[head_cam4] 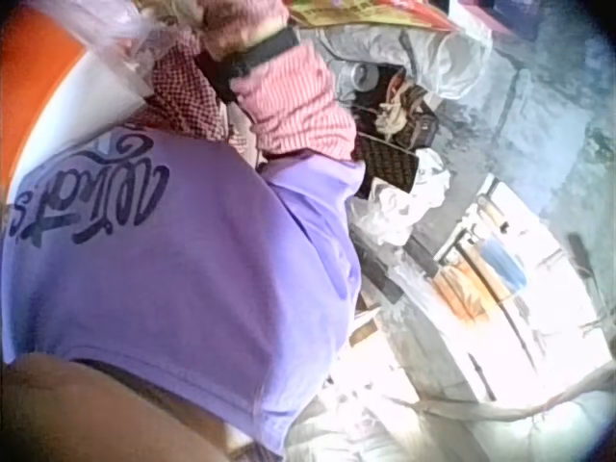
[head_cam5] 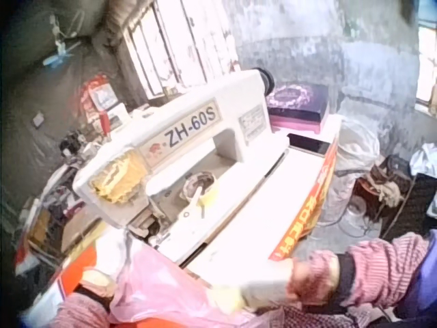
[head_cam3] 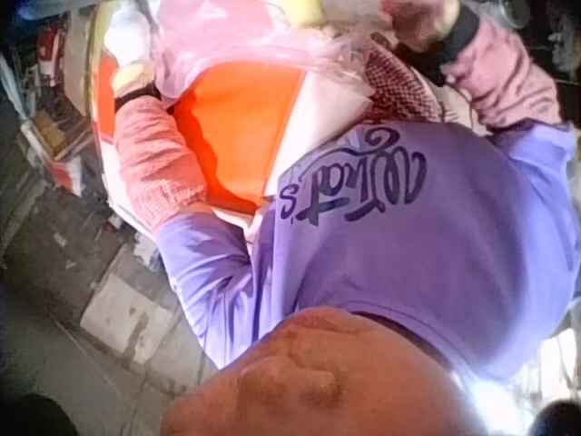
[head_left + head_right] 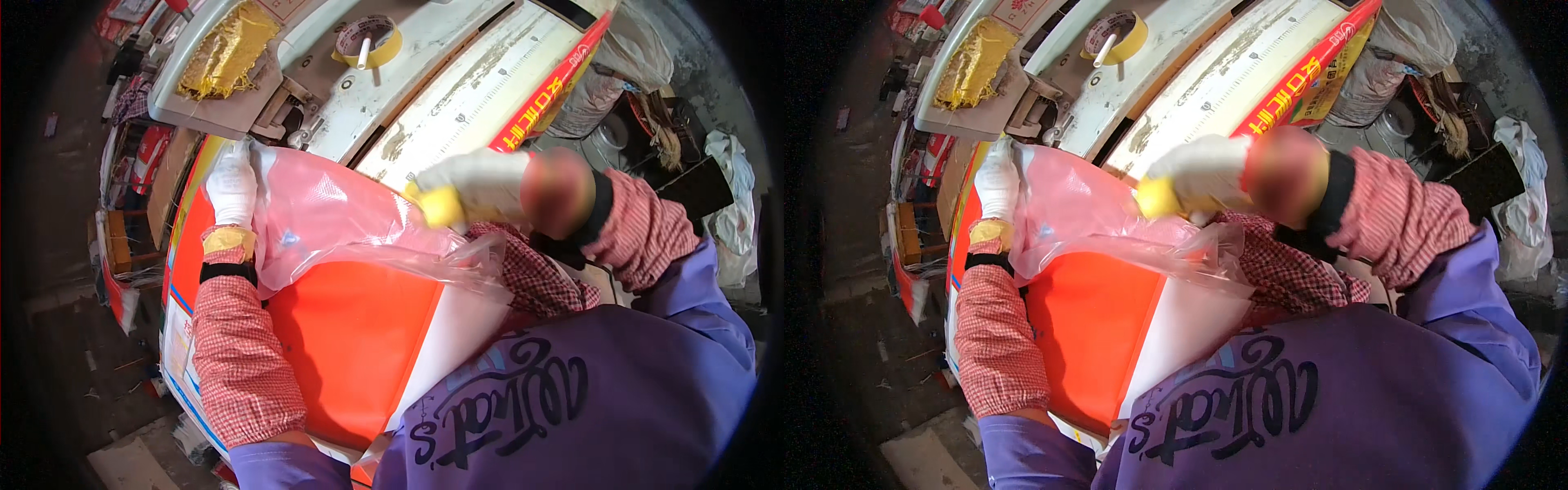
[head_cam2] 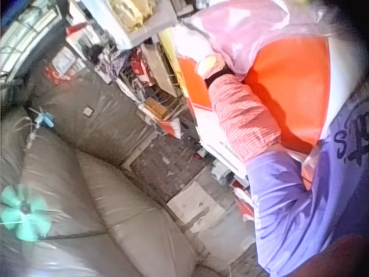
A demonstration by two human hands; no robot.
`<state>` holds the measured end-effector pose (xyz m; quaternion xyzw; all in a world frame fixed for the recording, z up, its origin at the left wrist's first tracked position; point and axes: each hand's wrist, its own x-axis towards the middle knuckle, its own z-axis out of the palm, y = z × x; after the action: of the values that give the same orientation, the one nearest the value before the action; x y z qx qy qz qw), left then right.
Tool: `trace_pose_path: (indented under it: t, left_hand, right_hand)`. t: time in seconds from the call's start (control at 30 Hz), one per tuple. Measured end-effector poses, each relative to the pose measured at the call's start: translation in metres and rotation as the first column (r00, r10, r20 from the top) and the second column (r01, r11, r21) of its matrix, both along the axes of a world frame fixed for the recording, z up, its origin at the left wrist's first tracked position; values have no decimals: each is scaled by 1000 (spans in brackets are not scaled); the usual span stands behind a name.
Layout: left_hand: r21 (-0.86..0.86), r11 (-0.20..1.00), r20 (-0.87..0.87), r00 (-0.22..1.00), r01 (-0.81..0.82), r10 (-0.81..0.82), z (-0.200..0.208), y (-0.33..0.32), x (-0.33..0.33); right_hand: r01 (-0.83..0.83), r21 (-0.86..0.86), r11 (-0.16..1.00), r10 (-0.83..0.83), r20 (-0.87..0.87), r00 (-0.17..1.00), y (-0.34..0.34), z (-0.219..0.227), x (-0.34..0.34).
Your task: Manually aligning, separating, and preparing large printed plastic agricultural bags next to an industrial bag sewing/sealing machine.
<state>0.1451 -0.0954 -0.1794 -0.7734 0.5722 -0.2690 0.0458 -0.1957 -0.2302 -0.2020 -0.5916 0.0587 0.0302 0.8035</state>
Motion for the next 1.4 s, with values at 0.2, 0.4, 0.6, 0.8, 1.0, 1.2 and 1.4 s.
trace_pose_path:
  t: [0.2,0.4,0.6,0.8,1.0,1.2,1.4]
  left_hand:
    - [-10,999,-27,998,-54,53,5,-5,-11]
    - [-30,1000,-13,1000,3,-4,12,-7,-18]
    - [-143,966,-225,943,216,-244,13,-14,1]
    - [-71,979,-348,915,191,-204,18,-22,-2]
    - [-64,995,-642,759,83,-105,33,-1,-5]
    - [230,970,-571,819,85,63,53,2,-46]
    - [193,981,-328,943,7,57,45,-27,7]
  right_hand:
    - [204,-800,564,123,326,937,18,-21,12]
    - [6,-768,640,-214,-170,962,58,12,-24]
    - [419,-631,653,-444,128,887,77,15,-29]
    - [200,-869,453,-366,24,930,76,34,-32]
    - [77,-949,305,-233,4,973,73,41,-35]
    - [-33,-974,226,-233,-87,969,78,37,-51]
    - [386,-922,37,-146,377,915,64,32,-23]
